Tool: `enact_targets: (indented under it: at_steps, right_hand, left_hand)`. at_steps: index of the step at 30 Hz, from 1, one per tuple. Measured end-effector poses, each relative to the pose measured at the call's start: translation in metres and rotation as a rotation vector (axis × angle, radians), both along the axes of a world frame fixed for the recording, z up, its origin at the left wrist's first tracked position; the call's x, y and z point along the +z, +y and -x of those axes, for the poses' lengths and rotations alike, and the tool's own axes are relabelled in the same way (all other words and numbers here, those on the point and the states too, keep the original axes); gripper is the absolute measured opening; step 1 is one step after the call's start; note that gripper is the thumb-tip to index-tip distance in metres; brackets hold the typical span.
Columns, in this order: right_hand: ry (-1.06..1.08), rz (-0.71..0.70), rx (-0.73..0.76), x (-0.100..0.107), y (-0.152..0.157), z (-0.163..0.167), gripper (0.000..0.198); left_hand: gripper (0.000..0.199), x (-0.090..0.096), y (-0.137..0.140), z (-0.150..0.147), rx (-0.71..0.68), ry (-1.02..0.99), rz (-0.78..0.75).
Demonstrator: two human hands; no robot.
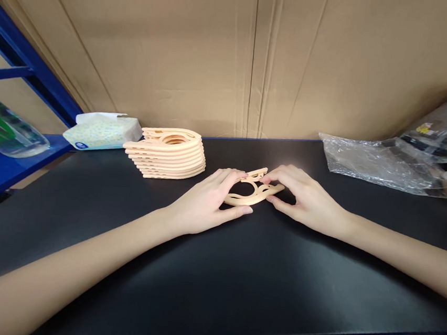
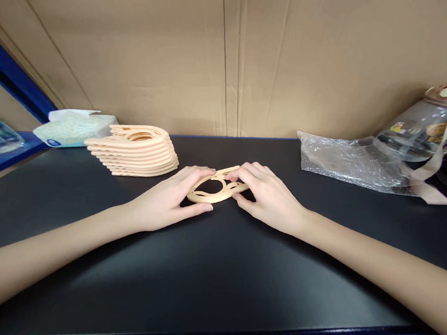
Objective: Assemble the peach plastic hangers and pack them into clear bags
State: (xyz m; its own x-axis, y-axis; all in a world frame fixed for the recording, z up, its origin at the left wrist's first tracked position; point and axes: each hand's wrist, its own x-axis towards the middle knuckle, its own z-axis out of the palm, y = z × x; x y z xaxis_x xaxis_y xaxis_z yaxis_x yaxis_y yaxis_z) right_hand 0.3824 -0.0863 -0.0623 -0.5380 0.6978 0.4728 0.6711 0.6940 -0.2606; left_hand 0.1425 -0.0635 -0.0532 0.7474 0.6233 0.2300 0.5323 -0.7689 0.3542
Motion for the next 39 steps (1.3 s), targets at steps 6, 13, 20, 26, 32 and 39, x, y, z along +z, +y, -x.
enact_targets:
  at_steps: [6,13,20,26,32,39]
  right_hand:
    - [-0.101,-0.16,-0.157,-0.001,0.001,-0.002,0.018]
    - [-0.142,-0.29,-0.135,0.001,-0.005,0.002,0.013]
    - [-0.18,-0.252,-0.152,0.004,-0.007,0.002,0.021]
    - [-0.252,-0.262,-0.191,0.003,-0.006,0.002,0.031]
    - [-0.249,-0.236,-0.2,0.003,-0.006,0.002,0.033]
    - [-0.242,-0.247,-0.295,0.0,-0.015,0.009,0.057]
  left_hand:
    - [0.033,0.0,0.0,0.001,0.008,-0.02,-0.046]
    - [0.035,-0.001,-0.001,-0.001,0.098,-0.036,-0.052]
    - [0.034,-0.004,0.004,-0.001,0.049,-0.089,-0.115]
    - [0.027,-0.005,0.006,-0.001,0.007,-0.086,-0.159]
    - [0.026,-0.005,0.006,-0.002,0.005,-0.113,-0.191]
    - [0.019,-0.002,0.004,-0.002,-0.076,-0.116,-0.179]
